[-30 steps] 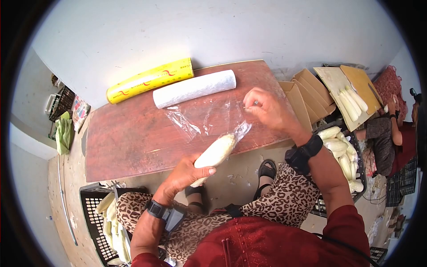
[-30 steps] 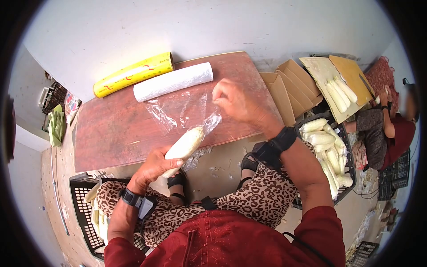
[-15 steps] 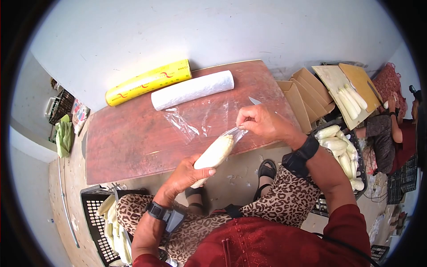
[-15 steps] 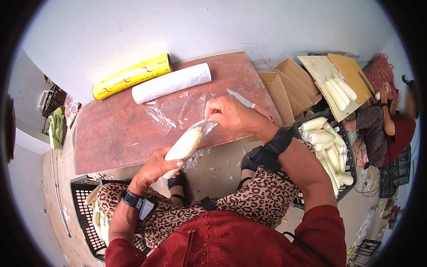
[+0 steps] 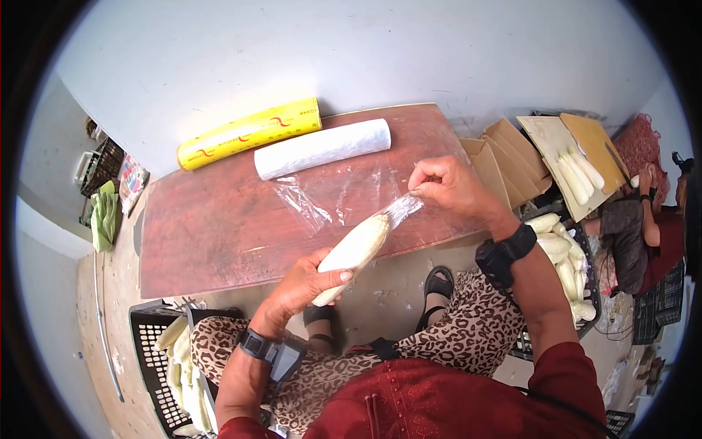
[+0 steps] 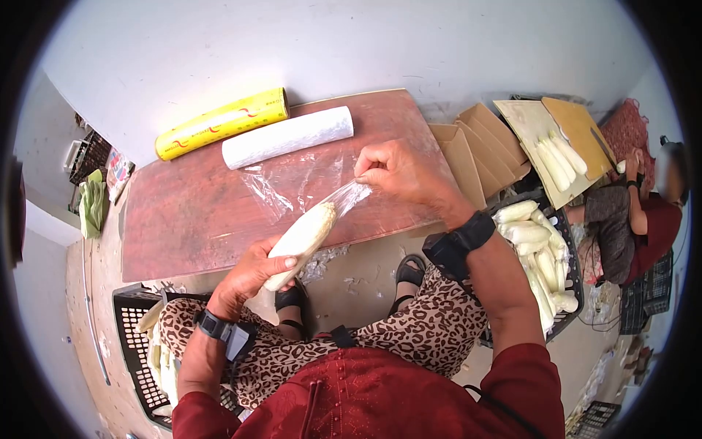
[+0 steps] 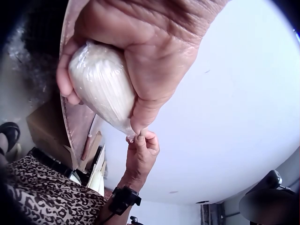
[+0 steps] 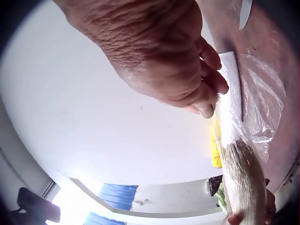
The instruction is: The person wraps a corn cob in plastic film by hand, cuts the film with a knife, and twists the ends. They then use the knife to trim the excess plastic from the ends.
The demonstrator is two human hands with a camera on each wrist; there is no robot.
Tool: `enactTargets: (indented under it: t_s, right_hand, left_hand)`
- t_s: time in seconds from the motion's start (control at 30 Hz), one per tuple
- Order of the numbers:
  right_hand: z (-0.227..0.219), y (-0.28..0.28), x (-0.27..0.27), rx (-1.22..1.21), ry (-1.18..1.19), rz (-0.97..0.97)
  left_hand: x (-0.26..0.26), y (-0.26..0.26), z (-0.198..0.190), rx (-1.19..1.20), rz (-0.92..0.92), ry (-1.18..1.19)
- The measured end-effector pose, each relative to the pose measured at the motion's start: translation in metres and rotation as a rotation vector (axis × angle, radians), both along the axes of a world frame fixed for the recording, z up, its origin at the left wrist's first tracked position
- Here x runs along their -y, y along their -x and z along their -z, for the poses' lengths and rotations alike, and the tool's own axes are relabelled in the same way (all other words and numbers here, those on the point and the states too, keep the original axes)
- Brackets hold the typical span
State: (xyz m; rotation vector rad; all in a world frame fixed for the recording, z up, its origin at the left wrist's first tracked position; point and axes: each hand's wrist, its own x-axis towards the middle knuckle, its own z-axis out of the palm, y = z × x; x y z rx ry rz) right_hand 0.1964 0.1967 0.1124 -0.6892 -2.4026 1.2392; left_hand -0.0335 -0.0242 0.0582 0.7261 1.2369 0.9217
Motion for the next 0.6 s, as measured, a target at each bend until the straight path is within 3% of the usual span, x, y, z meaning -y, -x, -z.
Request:
enactTargets:
  t_s: [0.1,0.2,0.4,0.5,0.6]
  right_hand:
    - [-0.003,-0.005,-0.008,-0.079,-0.115,0.102]
    - [-0.008,-0.013,-0.017,-0.190,0.006,0.283]
    - [-0.011,-0.001,0.025,-0.012,-0.249,-0.128]
    - [0.007,0.009,0.030,-0.138,-0.499,-0.228]
    - [0.012,0.012,0.028,-0.127,-0.465,-0.271]
  left_hand:
    - [0.002,0.003,0.002,0.000,0.002,-0.006]
    - [0.004,0.008,0.009,0.049,-0.030,-0.001]
    - [0.003,0.017,0.014,0.229,-0.096,0.034]
    - [0.003,0.016,0.013,0.276,-0.075,0.050]
    - [0.003,0.017,0.018,0.287,-0.042,0.070]
